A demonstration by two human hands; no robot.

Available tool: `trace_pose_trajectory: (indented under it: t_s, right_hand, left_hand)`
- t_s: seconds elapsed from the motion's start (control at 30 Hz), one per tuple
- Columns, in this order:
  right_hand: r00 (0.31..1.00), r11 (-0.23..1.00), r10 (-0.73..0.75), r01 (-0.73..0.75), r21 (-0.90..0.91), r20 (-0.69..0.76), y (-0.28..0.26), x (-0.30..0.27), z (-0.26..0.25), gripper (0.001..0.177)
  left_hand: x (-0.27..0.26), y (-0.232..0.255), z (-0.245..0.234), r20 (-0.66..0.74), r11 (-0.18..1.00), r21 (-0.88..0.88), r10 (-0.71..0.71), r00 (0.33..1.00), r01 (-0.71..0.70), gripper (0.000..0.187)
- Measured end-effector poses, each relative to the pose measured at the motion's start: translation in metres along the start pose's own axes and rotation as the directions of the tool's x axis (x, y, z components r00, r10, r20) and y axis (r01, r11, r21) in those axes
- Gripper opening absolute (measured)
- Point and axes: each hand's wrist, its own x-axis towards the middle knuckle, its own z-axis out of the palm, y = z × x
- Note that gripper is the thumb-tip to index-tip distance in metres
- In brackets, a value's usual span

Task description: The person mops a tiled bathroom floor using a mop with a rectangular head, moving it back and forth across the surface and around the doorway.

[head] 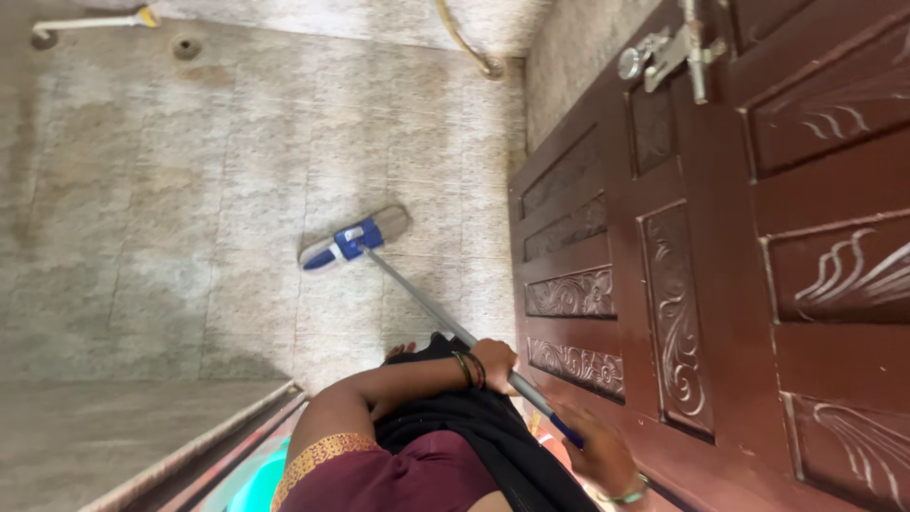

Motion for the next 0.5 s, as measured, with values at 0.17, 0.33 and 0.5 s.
trace_pose_trajectory:
  t_s: [0.17,0.33,0.5]
  right_hand:
    - [0.991,0.988,0.135,-0.133,0.074,-0.013,-0.017,0.003,-0.010,0.064]
    - [0.992,0.991,0.080,-0.069,0.110,-0.094,-0.021,0.019,-0.012,0.059]
    - [0.991,0.988,0.102,-0.091,0.122,-0.086,-0.034,0.056,0.000,0.052]
  left_hand:
    - [-0.001,-0.005,-0.002,0.042,0.997,0.062,0.042,0.998,-0.045,0.028]
    - [-0.009,-0.021,-0.004,-0.128,0.995,-0.001,0.100,0.987,-0.101,0.027]
    - [-0.007,-0.061,-0.012,-0.147,0.999,-0.014,0.038,0.988,-0.040,0.028]
